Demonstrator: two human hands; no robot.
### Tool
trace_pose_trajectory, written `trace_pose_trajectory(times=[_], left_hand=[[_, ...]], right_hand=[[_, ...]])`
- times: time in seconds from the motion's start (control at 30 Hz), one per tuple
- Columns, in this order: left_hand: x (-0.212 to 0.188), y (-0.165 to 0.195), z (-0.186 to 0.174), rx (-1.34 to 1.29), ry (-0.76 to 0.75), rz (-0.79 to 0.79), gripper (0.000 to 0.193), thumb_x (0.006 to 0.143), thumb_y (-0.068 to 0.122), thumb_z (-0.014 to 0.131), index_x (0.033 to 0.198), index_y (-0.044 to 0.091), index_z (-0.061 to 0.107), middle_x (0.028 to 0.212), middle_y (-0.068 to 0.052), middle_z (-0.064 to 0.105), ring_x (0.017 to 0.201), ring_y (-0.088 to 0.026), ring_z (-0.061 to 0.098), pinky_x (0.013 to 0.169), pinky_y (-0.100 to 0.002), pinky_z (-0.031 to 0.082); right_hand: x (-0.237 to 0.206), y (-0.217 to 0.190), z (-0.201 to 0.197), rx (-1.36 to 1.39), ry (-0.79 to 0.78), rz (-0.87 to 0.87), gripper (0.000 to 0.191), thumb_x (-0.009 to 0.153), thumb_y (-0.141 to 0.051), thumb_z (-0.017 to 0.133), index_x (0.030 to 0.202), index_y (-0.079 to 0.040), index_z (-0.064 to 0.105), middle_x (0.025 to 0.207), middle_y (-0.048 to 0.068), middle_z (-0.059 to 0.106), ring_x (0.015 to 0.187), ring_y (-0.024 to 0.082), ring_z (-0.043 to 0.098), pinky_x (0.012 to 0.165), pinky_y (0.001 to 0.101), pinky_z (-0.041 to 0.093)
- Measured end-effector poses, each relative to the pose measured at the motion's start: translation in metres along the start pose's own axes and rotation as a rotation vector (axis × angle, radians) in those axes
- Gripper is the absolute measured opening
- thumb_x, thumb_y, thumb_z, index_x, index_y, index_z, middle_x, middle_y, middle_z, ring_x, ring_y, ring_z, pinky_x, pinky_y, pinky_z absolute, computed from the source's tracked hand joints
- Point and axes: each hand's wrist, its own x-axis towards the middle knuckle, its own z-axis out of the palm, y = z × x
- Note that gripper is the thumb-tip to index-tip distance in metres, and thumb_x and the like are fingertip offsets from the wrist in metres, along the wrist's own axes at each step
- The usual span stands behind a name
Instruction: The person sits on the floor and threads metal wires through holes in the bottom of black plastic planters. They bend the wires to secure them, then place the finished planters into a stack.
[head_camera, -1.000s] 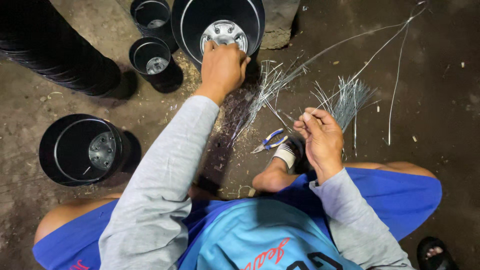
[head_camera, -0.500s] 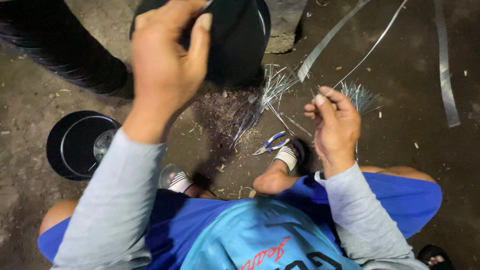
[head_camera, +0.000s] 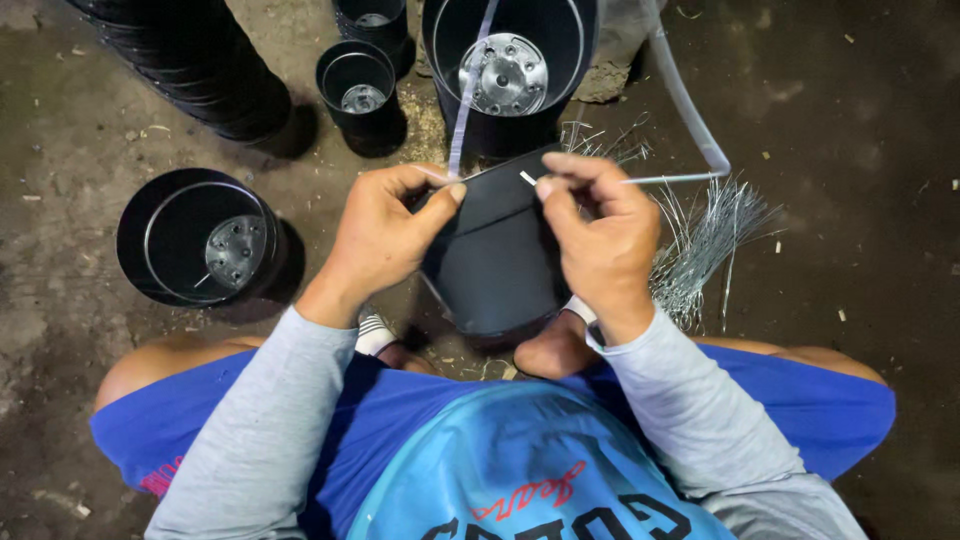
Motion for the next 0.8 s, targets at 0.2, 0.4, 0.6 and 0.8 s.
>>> trace_pose_trajectory(times=[0.2,0.4,0.6,0.8], left_hand=[[-0.011,-0.022,0.003,0.107,0.054,0.009,0.020,0.092,0.017,0.076,0.098,-0.002,0.076,0.089,-0.010,0.077,0.083,-0.012,0.069,0.075,-0.029,0.055],[-0.013,-0.026,0.006,0.146,0.081,0.020,0.022,0.090,0.020,0.076,0.099,-0.001,0.077,0.091,-0.015,0.078,0.085,-0.020,0.073,0.079,-0.033,0.055],[-0.018,-0.036,0.008,0.256,0.095,0.020,0.023,0.089,0.023,0.077,0.098,0.003,0.079,0.090,-0.012,0.078,0.082,-0.024,0.070,0.084,-0.035,0.053],[-0.019,-0.044,0.010,0.325,0.084,0.031,0.021,0.090,0.025,0.076,0.098,0.005,0.080,0.093,-0.011,0.079,0.084,-0.025,0.068,0.096,-0.038,0.047]], right_hand=[[-0.011,0.003,0.019,-0.079,-0.065,-0.077,0.020,0.095,-0.004,0.074,0.115,-0.002,0.074,0.093,0.005,0.073,0.086,0.009,0.069,0.079,0.0246,0.056],[-0.012,0.011,0.024,-0.164,-0.078,-0.060,0.020,0.093,-0.004,0.076,0.113,-0.003,0.074,0.090,0.005,0.074,0.082,0.010,0.069,0.076,0.0251,0.055],[-0.013,0.021,0.028,-0.161,-0.085,0.022,0.018,0.093,-0.008,0.076,0.111,-0.004,0.075,0.098,0.006,0.079,0.082,0.010,0.070,0.075,0.0265,0.055],[-0.014,0.031,0.026,-0.218,-0.120,0.079,0.023,0.089,-0.009,0.079,0.111,-0.004,0.077,0.093,0.006,0.079,0.085,0.010,0.074,0.078,0.0257,0.057]])
